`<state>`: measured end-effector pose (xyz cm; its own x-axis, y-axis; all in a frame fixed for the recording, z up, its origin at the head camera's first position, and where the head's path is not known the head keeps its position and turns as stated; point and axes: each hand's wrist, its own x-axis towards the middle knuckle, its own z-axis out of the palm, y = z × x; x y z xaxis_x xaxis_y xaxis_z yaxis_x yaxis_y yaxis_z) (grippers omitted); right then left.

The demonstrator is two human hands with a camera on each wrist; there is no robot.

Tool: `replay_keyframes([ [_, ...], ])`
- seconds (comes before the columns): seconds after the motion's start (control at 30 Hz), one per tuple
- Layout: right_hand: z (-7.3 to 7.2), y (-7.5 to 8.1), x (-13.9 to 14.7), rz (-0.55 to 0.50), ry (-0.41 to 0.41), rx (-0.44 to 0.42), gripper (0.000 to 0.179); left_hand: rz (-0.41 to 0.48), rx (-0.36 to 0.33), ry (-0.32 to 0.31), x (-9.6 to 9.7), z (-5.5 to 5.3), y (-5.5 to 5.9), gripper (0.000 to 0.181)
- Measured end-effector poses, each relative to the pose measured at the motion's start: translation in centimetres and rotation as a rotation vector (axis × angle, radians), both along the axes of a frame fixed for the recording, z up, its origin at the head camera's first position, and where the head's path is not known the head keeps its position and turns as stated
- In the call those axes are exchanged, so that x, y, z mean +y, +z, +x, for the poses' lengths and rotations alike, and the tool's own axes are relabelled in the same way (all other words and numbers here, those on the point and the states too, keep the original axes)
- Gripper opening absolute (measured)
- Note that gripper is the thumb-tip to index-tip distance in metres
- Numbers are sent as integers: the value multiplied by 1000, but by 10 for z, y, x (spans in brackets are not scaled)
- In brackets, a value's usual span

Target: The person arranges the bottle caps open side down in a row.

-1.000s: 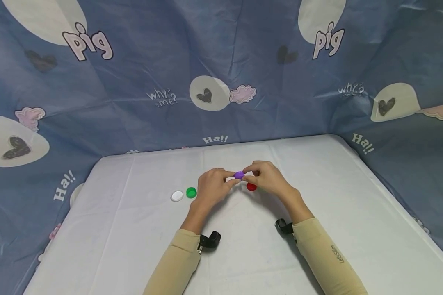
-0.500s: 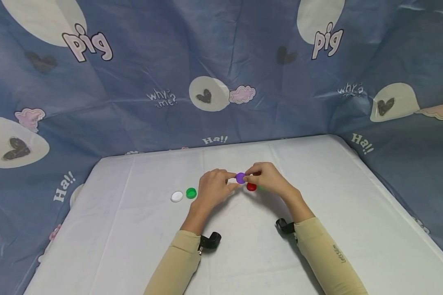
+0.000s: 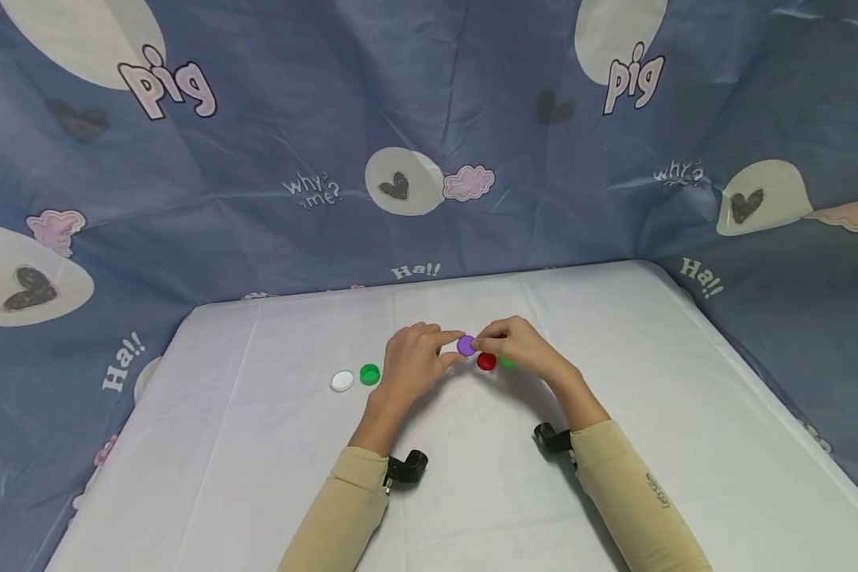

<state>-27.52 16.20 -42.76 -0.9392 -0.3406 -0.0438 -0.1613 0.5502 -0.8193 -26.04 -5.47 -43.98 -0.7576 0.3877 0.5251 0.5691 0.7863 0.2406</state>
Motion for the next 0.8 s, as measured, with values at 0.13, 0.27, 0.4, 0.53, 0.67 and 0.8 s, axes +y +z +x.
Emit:
replay_keyframes([
  [0.13, 0, 0, 0, 10, 5, -6, 23, -14, -4, 2, 0, 0, 0, 37],
  [0.27, 0, 0, 1, 18, 13, -7, 29, -22, -26, 10, 0, -1, 0, 35],
  [0.4, -1, -1, 1, 36, 21, 23, 34, -28, -51, 28, 0, -2, 0, 32],
  [0.53, -2, -2, -1, 39, 37, 94, 31, -22, -81, 52, -1, -1, 0, 32],
  [0.67, -1, -3, -3, 64, 51, 179, 28, -13, -111, 67, -2, -1, 0, 34],
  [0.8, 0, -3, -6, 84, 42, 224, 27, -11, -121, 71, -3, -1, 1, 36],
])
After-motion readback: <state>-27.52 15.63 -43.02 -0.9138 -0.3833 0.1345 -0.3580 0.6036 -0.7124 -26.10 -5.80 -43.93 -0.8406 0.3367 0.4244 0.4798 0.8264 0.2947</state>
